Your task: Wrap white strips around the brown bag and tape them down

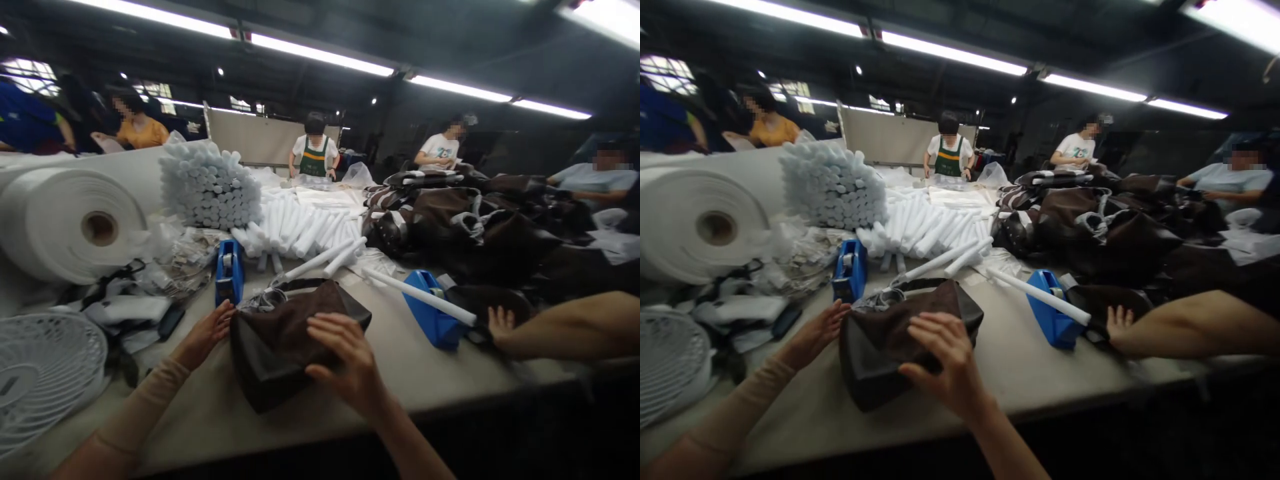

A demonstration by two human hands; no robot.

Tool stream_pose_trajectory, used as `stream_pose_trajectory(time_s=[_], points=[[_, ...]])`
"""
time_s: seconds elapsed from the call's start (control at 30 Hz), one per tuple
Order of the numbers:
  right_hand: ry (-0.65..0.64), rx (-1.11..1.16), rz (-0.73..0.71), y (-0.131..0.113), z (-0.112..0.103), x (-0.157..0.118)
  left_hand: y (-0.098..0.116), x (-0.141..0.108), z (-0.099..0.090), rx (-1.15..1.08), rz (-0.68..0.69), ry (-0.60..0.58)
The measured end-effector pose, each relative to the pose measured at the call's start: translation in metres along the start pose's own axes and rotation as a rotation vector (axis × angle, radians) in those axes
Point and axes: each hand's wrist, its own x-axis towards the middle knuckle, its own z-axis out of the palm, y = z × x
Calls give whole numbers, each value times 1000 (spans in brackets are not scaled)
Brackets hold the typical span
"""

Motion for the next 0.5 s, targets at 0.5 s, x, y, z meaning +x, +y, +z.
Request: stream_pose_trajectory(time_s=[0.5], points=[[19,116,648,106,-5,-50,31,2,11,817,565,127]])
